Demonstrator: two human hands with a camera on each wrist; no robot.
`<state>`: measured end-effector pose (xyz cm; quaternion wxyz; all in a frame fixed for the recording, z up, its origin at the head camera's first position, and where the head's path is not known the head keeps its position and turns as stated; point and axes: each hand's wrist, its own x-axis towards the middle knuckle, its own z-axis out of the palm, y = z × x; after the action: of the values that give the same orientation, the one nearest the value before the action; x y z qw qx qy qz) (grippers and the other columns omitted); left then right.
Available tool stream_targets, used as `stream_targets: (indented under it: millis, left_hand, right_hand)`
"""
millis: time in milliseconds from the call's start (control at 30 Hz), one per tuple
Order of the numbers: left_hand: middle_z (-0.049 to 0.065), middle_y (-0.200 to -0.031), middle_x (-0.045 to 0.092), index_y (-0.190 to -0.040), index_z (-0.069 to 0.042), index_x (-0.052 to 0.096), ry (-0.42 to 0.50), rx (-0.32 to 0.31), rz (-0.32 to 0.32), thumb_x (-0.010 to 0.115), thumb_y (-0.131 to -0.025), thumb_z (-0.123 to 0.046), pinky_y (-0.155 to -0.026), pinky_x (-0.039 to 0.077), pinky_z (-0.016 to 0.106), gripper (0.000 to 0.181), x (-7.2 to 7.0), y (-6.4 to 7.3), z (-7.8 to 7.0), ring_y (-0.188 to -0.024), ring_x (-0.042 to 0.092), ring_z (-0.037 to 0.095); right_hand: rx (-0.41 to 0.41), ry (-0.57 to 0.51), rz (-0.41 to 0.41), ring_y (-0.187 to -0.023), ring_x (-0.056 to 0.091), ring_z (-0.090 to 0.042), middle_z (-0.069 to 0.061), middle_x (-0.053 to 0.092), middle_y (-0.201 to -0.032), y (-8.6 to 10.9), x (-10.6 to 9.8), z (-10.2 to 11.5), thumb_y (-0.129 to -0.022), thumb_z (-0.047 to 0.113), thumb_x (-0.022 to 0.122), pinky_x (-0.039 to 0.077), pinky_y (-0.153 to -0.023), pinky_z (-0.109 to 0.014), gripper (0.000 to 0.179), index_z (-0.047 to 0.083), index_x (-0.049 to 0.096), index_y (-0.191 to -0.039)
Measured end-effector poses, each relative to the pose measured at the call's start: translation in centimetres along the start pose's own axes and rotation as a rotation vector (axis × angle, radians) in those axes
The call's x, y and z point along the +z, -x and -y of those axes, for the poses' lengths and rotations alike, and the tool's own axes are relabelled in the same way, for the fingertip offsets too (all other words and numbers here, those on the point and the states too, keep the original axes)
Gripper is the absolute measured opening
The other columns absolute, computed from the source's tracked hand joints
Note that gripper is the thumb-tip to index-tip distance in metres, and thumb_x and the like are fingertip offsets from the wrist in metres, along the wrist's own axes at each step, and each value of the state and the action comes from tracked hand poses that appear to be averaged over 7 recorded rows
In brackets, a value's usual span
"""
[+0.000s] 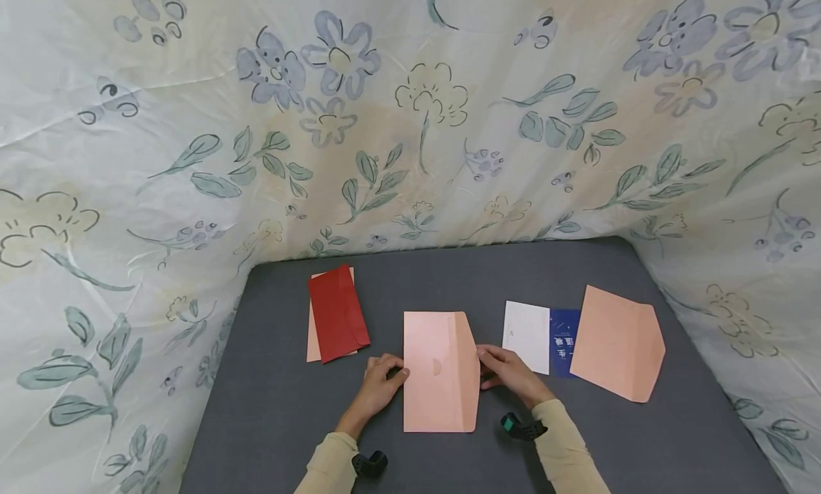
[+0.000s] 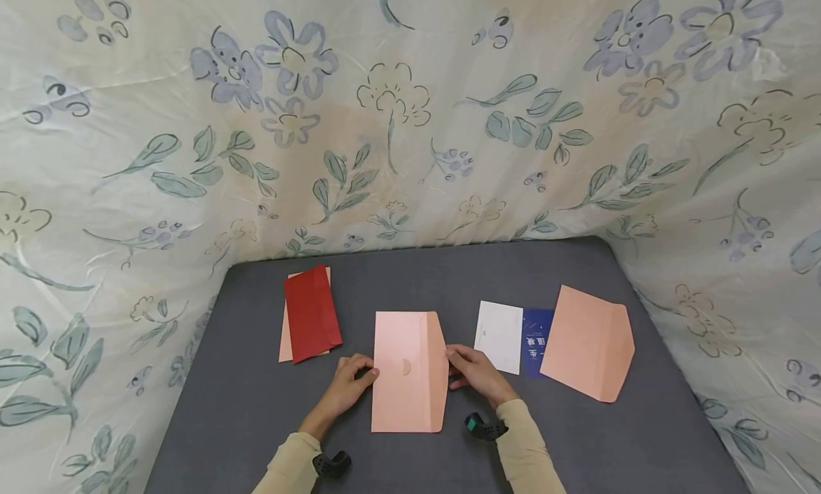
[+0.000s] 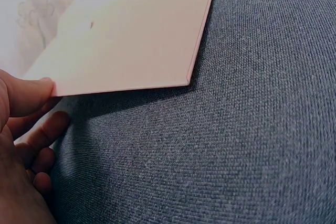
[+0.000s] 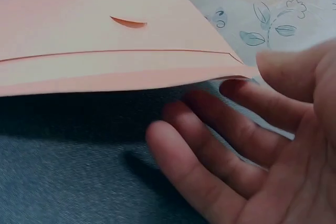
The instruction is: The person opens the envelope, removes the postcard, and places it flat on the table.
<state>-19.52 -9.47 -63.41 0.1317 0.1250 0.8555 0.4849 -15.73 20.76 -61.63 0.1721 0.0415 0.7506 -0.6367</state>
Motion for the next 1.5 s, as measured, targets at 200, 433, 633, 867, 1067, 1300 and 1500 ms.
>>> stream_targets:
  millis: [200,433,633,867,1067,1300,1500]
  left_hand:
    - [0.005,-0.109,0.064,-0.099,-0.010,0.071,-0.006,0.015,-0.004,0.064,-0.098,-0.024,-0.087,0.035,0.036,0.016,0.0,0.1,-0.1,-0.109,0.040,0.020]
    - [0.005,-0.110,0.065,-0.100,-0.010,0.072,0.004,0.009,-0.002,0.065,-0.098,-0.025,-0.088,0.036,0.036,0.016,-0.1,0.0,-0.2,-0.110,0.040,0.019]
    - [0.003,-0.107,0.064,-0.099,-0.011,0.071,-0.008,-0.003,-0.002,0.065,-0.098,-0.026,-0.087,0.037,0.036,0.016,-0.1,0.1,0.0,-0.109,0.040,0.019]
    - [0.002,-0.106,0.064,-0.098,-0.011,0.071,0.001,-0.006,-0.004,0.065,-0.098,-0.027,-0.087,0.035,0.036,0.017,-0.1,0.1,-0.1,-0.109,0.039,0.019]
    - [0.002,-0.106,0.064,-0.098,-0.011,0.070,0.005,-0.012,-0.009,0.065,-0.098,-0.028,-0.087,0.035,0.035,0.018,0.0,0.0,-0.2,-0.107,0.040,0.018]
    - [0.002,-0.105,0.064,-0.097,-0.012,0.070,0.017,-0.005,-0.006,0.065,-0.098,-0.028,-0.086,0.034,0.034,0.017,0.0,0.0,-0.1,-0.106,0.039,0.016]
    - [0.002,-0.105,0.065,-0.097,-0.012,0.070,0.014,0.008,-0.003,0.065,-0.098,-0.027,-0.086,0.034,0.034,0.016,-0.3,-0.1,-0.1,-0.105,0.039,0.016]
  right_hand:
    - [-0.047,-0.008,0.051,-0.104,0.066,-0.020,-0.023,0.065,-0.126,-0.1,0.3,-0.3,-0.107,0.039,0.049,0.062,-0.081,-0.036,0.054,0.001,0.051,-0.145]
    - [-0.052,-0.075,0.074,-0.106,0.066,-0.020,-0.020,0.065,-0.128,-0.1,0.4,-0.6,-0.107,0.038,0.049,0.061,-0.084,-0.037,0.053,0.002,0.050,-0.146]
    - [-0.083,-0.167,0.162,-0.113,0.066,-0.016,-0.024,0.057,-0.141,-0.1,0.4,-0.8,-0.110,0.036,0.042,0.059,-0.090,-0.039,0.054,0.002,0.042,-0.152]
    - [-0.112,-0.216,0.217,-0.117,0.065,-0.016,-0.027,0.048,-0.149,-0.1,0.6,-1.0,-0.110,0.032,0.042,0.057,-0.094,-0.037,0.055,0.006,0.033,-0.158]
    - [-0.093,-0.209,0.121,-0.116,0.066,-0.018,-0.024,0.051,-0.149,-0.4,1.5,-0.7,-0.108,0.032,0.047,0.057,-0.094,-0.034,0.054,0.006,0.039,-0.155]
    - [-0.063,-0.126,0.008,-0.108,0.069,-0.020,-0.024,0.060,-0.139,-0.9,2.4,0.1,-0.104,0.035,0.056,0.059,-0.088,-0.032,0.055,0.002,0.049,-0.147]
    - [-0.016,-0.057,-0.092,-0.105,0.070,-0.020,-0.021,0.065,-0.134,-1.1,3.1,0.6,-0.101,0.037,0.061,0.060,-0.084,-0.031,0.056,0.002,0.053,-0.144]
